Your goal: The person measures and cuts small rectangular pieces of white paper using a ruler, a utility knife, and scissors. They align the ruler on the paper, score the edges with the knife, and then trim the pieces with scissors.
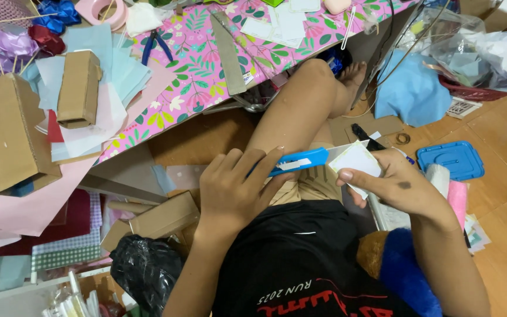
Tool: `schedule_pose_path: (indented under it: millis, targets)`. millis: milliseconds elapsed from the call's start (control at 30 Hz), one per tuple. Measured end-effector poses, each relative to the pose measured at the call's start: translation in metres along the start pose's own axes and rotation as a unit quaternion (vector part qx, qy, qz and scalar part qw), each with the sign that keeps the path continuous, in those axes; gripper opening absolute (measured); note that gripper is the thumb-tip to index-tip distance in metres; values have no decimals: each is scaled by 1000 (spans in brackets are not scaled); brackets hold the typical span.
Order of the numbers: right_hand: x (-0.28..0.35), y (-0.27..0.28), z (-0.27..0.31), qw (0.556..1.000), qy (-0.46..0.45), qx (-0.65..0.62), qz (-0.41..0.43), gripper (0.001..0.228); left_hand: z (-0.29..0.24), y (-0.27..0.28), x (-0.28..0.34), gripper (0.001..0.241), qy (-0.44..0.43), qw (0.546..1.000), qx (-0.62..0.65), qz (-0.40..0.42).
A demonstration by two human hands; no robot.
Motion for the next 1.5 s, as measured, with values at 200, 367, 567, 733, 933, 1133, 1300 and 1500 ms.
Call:
schedule_pose_path:
  millis: [200, 367, 567, 733, 933, 1133, 1300, 1500]
  targets:
    - [0, -3, 4, 996, 2, 44, 81, 44, 16, -16, 17, 27, 138, 988, 61, 30]
    - [-4, -3, -13, 997, -34, 36, 59, 33, 11, -37, 23, 37, 401, 860, 282, 140]
    - [-31, -20, -22, 994, 1, 97, 50, 22, 2, -81, 29, 17, 397, 715, 570, 79]
    - [-79, -25, -16, 994, -51, 95, 31, 22, 40, -104, 24, 17, 431, 773, 456, 96]
    - [-162, -1, 8, 994, 32, 87, 52, 29, 113, -115, 8, 40, 508, 752, 420, 16]
    - [-245, -6, 44, 961, 121, 239, -73, 21, 172, -103, -1, 42, 619, 658, 419, -89]
    - [-324, -66, 36, 877, 339, 340, -17, 54, 206, -84, 15, 33, 635, 683, 291, -213]
    - [-323, -88, 43, 886, 311, 344, -31, 38, 215, -77, 15, 27, 621, 679, 332, -208]
Point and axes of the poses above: each hand's wrist, its own x-axis away from the middle knuckle, its own y-axis out of the back of the hand, z = x × y, the point moved 4 cm from there along -x, towards the middle knuckle
